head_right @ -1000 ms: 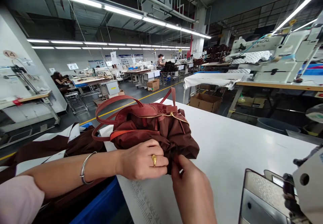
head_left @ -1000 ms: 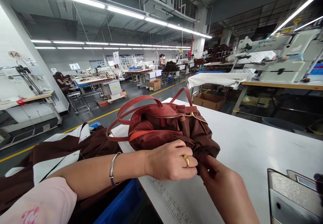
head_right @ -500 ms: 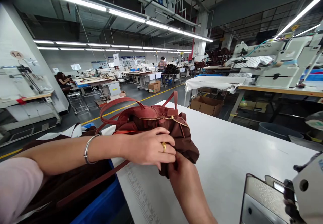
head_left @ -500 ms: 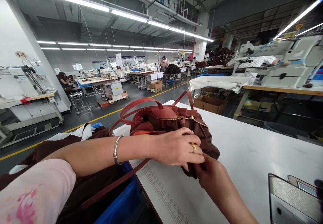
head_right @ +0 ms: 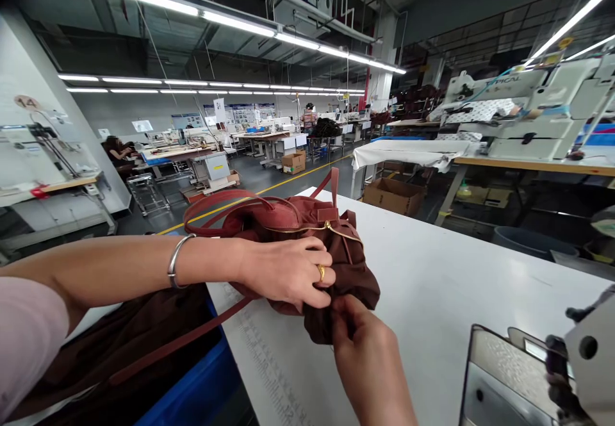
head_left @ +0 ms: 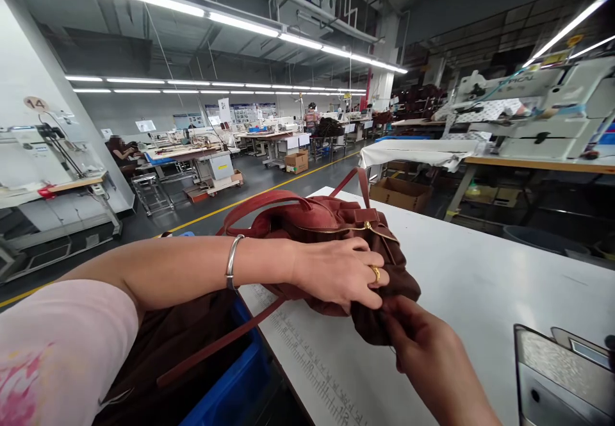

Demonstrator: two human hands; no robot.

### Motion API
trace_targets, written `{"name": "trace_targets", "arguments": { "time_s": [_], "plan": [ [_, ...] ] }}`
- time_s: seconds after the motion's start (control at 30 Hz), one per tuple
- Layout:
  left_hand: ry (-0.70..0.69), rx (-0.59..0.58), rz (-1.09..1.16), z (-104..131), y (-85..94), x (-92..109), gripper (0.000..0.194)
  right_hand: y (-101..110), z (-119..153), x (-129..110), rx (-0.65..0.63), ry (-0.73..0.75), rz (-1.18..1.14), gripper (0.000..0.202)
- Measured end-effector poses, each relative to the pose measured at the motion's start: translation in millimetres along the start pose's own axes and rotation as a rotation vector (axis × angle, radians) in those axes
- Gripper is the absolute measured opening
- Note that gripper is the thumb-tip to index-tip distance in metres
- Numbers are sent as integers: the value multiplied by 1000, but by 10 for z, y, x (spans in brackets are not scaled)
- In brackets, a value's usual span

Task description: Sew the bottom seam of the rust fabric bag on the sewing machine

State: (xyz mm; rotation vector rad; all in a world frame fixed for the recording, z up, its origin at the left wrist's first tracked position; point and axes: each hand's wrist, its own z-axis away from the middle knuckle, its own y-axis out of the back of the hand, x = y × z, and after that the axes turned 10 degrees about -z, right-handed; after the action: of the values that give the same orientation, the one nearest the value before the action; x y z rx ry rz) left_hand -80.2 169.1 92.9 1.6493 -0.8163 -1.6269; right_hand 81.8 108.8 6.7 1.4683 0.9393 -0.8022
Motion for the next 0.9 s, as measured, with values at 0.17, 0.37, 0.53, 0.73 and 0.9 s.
{"name": "trace_targets", "arguments": {
  "time_s": [0.17,0.37,0.53,0.73,0.9],
  "plan": [
    [37,195,-36,105,-170,229,17,67,214,194,-58,-63,6,32],
    [59,318,12,96,-216,387,18,-18,351,251,-76,-188,-248,33],
    [-36,340,0,35,-191,360,20,-93,308,164,-62,-199,-278,27],
    [-111,321,-4,-94,-242,288,23,-73,229,138,-50,-192,-283,19],
    [-71,108,180,-344,-64,97,16,187,283,129,-68,-232,-507,25]
  ]
}}
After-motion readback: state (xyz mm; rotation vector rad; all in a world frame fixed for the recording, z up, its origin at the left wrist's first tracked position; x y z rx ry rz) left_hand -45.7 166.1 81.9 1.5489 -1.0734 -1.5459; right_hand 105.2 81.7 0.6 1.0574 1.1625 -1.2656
